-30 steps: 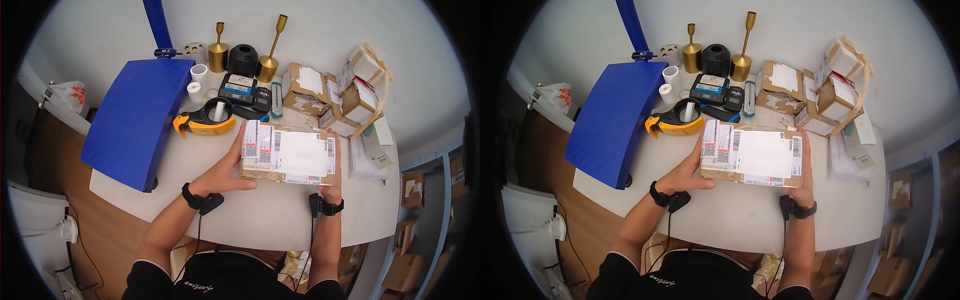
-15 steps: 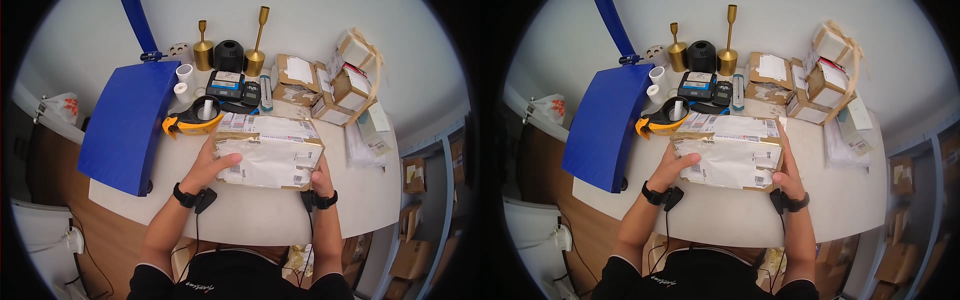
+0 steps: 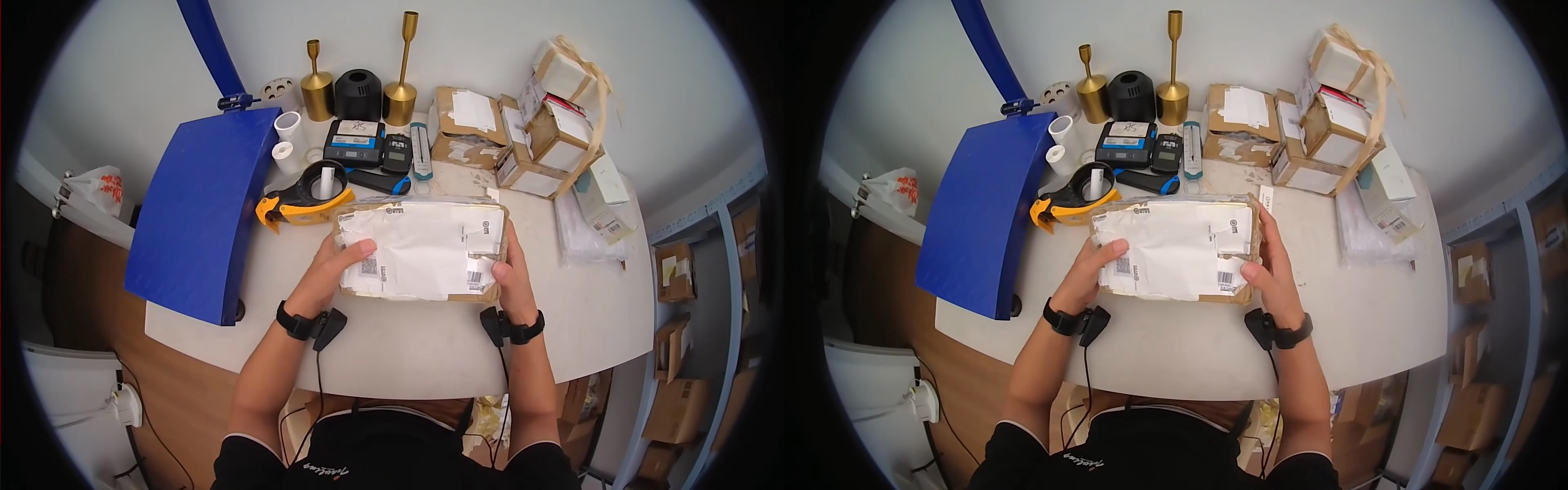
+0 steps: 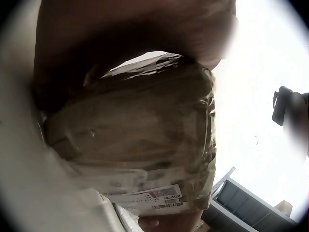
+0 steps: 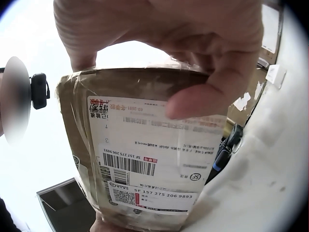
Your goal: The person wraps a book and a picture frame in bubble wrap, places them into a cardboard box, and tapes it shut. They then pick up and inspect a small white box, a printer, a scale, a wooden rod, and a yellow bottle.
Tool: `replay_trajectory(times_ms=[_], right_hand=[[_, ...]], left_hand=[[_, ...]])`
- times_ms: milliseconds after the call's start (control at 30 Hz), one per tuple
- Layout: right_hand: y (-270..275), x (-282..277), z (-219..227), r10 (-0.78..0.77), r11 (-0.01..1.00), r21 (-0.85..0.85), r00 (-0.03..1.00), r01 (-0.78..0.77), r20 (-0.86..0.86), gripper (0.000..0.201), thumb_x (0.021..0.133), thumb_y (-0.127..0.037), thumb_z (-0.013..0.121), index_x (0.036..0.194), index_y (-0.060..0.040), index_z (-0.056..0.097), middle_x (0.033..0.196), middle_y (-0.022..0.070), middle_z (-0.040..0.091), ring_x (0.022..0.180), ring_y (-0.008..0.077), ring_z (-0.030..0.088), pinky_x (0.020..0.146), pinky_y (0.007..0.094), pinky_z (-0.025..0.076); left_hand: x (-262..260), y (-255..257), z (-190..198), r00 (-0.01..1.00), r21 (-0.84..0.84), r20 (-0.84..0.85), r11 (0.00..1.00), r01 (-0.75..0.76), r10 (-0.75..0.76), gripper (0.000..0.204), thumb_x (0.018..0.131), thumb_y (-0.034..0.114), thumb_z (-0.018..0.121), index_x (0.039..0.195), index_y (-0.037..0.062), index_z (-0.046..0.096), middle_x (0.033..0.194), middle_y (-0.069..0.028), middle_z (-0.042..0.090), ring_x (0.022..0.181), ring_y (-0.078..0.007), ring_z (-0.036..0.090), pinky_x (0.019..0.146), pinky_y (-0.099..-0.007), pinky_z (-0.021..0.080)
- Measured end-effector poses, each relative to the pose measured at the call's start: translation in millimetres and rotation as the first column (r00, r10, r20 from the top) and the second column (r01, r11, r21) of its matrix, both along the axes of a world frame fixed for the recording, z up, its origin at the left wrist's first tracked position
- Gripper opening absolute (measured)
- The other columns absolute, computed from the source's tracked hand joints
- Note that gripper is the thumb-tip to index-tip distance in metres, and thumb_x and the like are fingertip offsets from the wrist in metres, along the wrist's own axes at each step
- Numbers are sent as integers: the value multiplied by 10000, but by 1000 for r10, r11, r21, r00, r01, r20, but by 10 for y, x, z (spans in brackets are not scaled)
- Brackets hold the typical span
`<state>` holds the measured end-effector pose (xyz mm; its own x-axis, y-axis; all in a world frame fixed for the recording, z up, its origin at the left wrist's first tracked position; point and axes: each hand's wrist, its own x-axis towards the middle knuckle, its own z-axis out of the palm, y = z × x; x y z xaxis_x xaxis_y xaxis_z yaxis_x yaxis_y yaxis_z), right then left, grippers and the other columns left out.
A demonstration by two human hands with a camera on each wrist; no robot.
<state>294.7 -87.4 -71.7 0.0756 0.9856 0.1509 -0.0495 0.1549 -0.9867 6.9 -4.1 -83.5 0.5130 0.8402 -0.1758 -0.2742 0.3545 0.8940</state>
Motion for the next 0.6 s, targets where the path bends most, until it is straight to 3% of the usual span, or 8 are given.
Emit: replay_trajectory(times_ms=[133, 233, 300, 333, 367, 467, 533, 600], right_hand=[[28, 39, -22, -50, 998, -39, 996, 48, -73, 1118, 763, -599, 729, 1571, 7, 246, 1521, 175, 410, 1421, 267, 397, 1179, 372, 286], [58, 45, -69, -56, 996, 61, 986, 67, -157, 1145, 761, -629, 732, 1574, 2, 229, 1542, 157, 381, 1413, 259, 408, 1176, 371, 307], [50, -40, 2, 26, 989, 149, 948, 23, -318, 1172, 753, -624, 750, 1583, -12, 193, 1577, 135, 322, 1428, 255, 388, 1182, 392, 313], [38, 20, -5, 128, 988, 118, 943, -96, -308, 1221, 736, -598, 788, 1600, -47, 125, 1596, 113, 277, 1451, 260, 354, 1180, 417, 320], [29, -36, 14, 133, 987, 122, 942, -100, -307, 1221, 736, -598, 788, 1600, -47, 125, 1596, 113, 277, 1451, 260, 354, 1180, 417, 320], [44, -203, -1, -25, 980, 186, 972, 70, -235, 1281, 708, -531, 855, 1607, -91, 55, 1587, 113, 303, 1446, 277, 360, 1180, 425, 308], [16, -151, -52, -21, 981, 180, 966, 69, -256, 1256, 711, -518, 858, 1602, -81, 88, 1576, 114, 329, 1441, 275, 369, 1179, 420, 307], [-15, -93, -200, -18, 982, 178, 961, 69, -275, 1230, 714, -504, 861, 1596, -70, 122, 1564, 116, 355, 1435, 272, 377, 1178, 415, 306]], left_hand=[[-25, 35, -93, 999, 75, -14, 996, 37, -36, 736, 898, 298, 718, 1471, -28, 391, 1356, -133, 580, 1230, -202, 576, 1037, -322, 460], [1, 14, -108, 1000, 144, -29, 989, 15, -11, 761, 914, 353, 680, 1495, -21, 360, 1381, -135, 565, 1265, -214, 556, 1071, -331, 432], [22, -23, -88, 1000, 147, -15, 989, -18, 21, 769, 930, 399, 647, 1505, -16, 347, 1397, -139, 558, 1285, -221, 547, 1087, -339, 420], [38, -51, -61, 998, 52, 52, 998, -26, 23, 762, 942, 451, 600, 1500, -11, 362, 1408, -143, 560, 1265, -224, 573, 1072, -347, 444], [41, -79, -44, 993, -44, 117, 999, -26, 31, 763, 954, 503, 553, 1495, -6, 376, 1418, -147, 563, 1245, -228, 599, 1056, -356, 468], [27, -86, -122, 991, -67, 119, 996, 67, -58, 787, 964, 578, 494, 1519, 35, 367, 1479, -128, 518, 1305, -243, 550, 1110, -407, 405], [37, -96, -141, 984, -69, 142, 990, 120, -110, 789, 962, 591, 490, 1529, 56, 366, 1495, -122, 502, 1332, -253, 522, 1121, -426, 389], [62, -106, -158, 946, -242, 259, 935, 259, -194, 811, 951, 637, 465, 1551, 105, 344, 1518, -117, 470, 1359, -275, 486, 1130, -488, 366]])
